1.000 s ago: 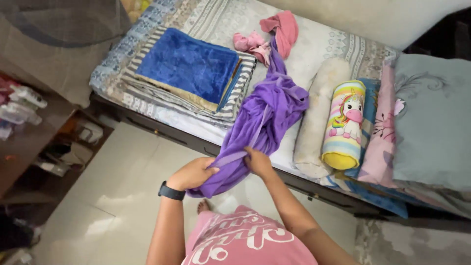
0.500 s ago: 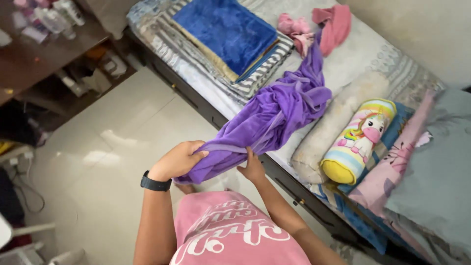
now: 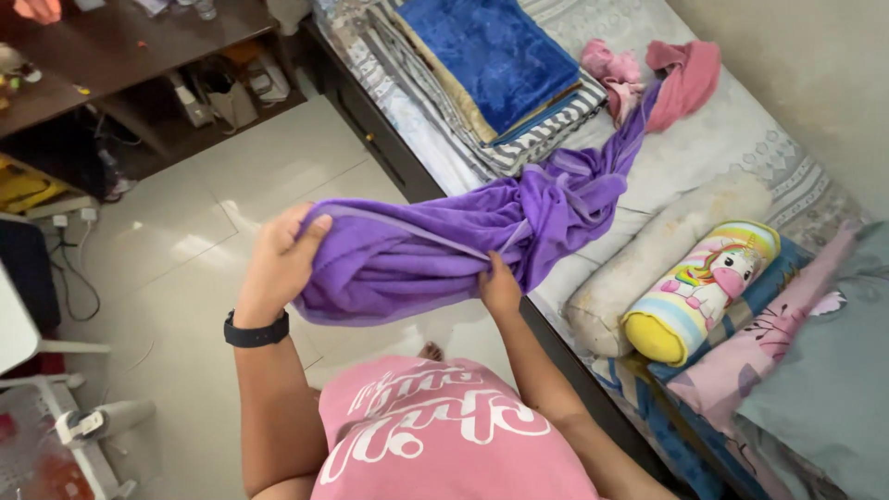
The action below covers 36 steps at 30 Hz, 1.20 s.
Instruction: Folding multiple blankets (a blue/beige one and a purple one) on a bed.
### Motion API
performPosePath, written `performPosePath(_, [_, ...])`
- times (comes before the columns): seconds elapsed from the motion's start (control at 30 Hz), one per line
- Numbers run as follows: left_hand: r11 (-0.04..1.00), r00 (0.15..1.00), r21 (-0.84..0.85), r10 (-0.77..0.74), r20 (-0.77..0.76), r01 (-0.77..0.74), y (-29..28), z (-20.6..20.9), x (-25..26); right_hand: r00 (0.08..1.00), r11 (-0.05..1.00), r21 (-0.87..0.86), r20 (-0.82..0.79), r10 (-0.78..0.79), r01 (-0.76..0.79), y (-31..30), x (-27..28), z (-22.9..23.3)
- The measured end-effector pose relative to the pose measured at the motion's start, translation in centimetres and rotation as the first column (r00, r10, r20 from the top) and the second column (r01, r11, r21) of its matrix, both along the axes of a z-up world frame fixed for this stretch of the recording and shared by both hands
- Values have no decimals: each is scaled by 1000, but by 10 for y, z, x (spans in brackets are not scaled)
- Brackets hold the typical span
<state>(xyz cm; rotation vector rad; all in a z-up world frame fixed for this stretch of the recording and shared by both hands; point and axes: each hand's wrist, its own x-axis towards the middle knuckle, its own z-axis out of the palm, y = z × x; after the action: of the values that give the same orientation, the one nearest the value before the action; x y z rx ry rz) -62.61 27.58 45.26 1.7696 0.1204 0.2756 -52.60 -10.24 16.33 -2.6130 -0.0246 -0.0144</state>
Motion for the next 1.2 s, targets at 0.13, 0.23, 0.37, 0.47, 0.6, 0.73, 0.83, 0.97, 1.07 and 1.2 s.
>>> performPosePath(0.13, [985,987,89,141,77,-148,39,-6,-32,995,999,-6,89,50,-50,47,-5,15])
performPosePath(0.23, [958,955,-42,285,78,-282,72,-17,-59,997,998,-39,55,55,-52,87,-16,31])
performPosePath(0.37, [849,872,-366,462,163,-381,133,-42,-93,990,987,-78,4,144,-143,143,-38,49])
performPosePath(0.47, [761,780,-451,594,197,-466,171,-45,-124,968,966,-71,-31,247,-249,190,-67,71])
performPosePath(0.6, [699,685,-439,694,223,-565,221,-62,-155,944,944,-67,-98,315,-322,233,-92,81])
performPosePath(0.73, [655,631,-413,746,215,-633,250,-49,-186,964,961,-89,-73,256,-262,235,-89,72])
performPosePath(0.83, [661,647,-436,734,206,-611,266,-48,-192,995,994,-65,-43,90,-93,222,-84,65])
performPosePath(0.97, [825,819,88,532,214,-558,244,-44,-166,975,989,130,216,47,-77,221,-89,65])
performPosePath(1.07, [904,937,262,299,181,-339,188,-54,-131,925,960,229,374,65,-161,247,-109,88])
performPosePath(1.2, [953,984,246,-167,-67,178,118,-74,-100,898,897,362,432,81,-255,292,-147,155])
